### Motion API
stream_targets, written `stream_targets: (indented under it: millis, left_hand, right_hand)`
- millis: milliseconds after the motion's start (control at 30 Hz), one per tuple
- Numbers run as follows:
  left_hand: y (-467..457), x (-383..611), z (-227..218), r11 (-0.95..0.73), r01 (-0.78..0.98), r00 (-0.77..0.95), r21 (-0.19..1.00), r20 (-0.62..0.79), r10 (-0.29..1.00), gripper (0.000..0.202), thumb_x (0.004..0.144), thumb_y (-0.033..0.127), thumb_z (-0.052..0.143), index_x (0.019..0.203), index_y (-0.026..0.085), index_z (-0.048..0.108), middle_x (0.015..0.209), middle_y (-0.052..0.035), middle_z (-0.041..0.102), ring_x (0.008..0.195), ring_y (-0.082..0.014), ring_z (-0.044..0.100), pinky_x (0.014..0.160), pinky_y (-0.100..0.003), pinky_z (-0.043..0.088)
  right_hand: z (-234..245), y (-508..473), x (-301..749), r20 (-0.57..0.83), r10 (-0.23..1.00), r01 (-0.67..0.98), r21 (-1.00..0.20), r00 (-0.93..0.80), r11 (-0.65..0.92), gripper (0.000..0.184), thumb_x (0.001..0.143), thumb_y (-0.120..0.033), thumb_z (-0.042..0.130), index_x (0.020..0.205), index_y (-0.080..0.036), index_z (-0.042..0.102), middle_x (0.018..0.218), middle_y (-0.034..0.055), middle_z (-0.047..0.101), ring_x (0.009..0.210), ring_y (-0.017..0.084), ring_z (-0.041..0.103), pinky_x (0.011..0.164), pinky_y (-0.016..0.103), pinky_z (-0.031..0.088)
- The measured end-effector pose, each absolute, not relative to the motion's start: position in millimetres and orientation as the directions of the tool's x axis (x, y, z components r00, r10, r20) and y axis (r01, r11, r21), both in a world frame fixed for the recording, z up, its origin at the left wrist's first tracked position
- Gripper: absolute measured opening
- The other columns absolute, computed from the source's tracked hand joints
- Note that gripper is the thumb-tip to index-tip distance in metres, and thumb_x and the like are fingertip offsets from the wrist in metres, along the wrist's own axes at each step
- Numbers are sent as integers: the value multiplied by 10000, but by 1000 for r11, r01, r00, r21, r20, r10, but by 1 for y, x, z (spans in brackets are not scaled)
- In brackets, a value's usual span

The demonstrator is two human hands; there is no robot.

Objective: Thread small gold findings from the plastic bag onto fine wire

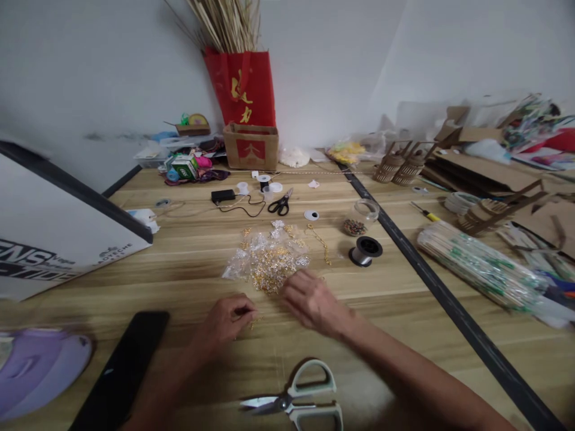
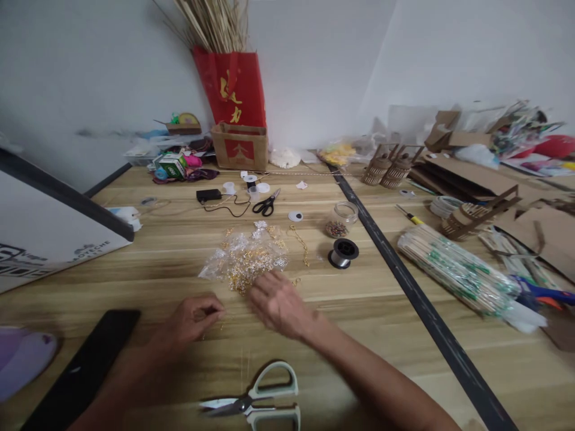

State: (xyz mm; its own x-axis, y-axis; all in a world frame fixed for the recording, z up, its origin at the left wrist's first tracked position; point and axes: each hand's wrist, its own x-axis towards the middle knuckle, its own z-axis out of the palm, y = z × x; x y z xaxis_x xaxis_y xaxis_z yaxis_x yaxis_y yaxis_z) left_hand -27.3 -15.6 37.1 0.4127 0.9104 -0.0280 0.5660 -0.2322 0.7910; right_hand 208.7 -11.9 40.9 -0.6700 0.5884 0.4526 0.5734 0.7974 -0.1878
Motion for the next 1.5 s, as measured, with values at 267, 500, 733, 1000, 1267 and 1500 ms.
stream_targets:
  millis: [267, 500, 733, 1000, 1267, 1500]
  left_hand:
    - [-24, -38, 36, -172, 610, 340, 773, -60, 938, 242, 733, 337, 512, 641, 153, 640, 636, -42, 647, 627, -170, 602, 608, -253, 472]
    - [-27, -40, 25, -163, 596, 350, 786, -72, 934, 282, 743, 383, 487, 641, 156, 620, 626, -35, 631, 617, -169, 582, 605, -256, 459]
    - [-29, -38, 22, -164, 587, 370, 793, -83, 925, 289, 742, 388, 471, 638, 157, 610, 639, -36, 636, 636, -172, 580, 615, -255, 453]
    - [-32, -37, 23, -134, 583, 379, 801, -123, 917, 303, 740, 402, 468, 665, 157, 628, 674, -41, 656, 670, -182, 592, 649, -267, 456]
    - [-30, -45, 24, -129, 545, 373, 828, -102, 922, 291, 735, 400, 470, 641, 160, 604, 654, -37, 641, 652, -176, 580, 629, -257, 449]
    - [-30, -46, 21, -133, 536, 381, 834, -98, 920, 282, 732, 399, 477, 624, 164, 589, 642, -30, 630, 640, -168, 567, 624, -254, 443]
  right_hand:
    - [49, 16, 289, -26, 826, 816, -174, -563, 551, 123, 879, -152, 506, 917, -161, 623, 914, 71, 617, 872, 180, 574, 718, 263, 386]
    - [38, 11, 303, -156, 877, 888, -162, -454, 430, 186, 898, -142, 448, 1020, -167, 586, 979, 69, 589, 786, 132, 587, 626, 213, 361]
    - [36, 15, 287, -150, 873, 885, -121, -465, 450, 147, 925, -165, 421, 970, -152, 560, 943, 70, 575, 737, 115, 562, 633, 220, 363]
    - [28, 21, 278, -219, 860, 888, -108, -461, 448, 128, 906, -158, 443, 970, -120, 547, 963, 106, 594, 775, 143, 571, 700, 244, 386]
    - [54, 20, 279, -200, 875, 864, -360, -440, 353, 116, 871, -123, 437, 854, -132, 551, 734, 34, 617, 610, 109, 543, 572, 207, 336]
    - [59, 15, 281, -220, 905, 927, -173, -365, 332, 130, 872, -155, 462, 886, -160, 591, 825, 48, 648, 711, 129, 584, 583, 208, 309]
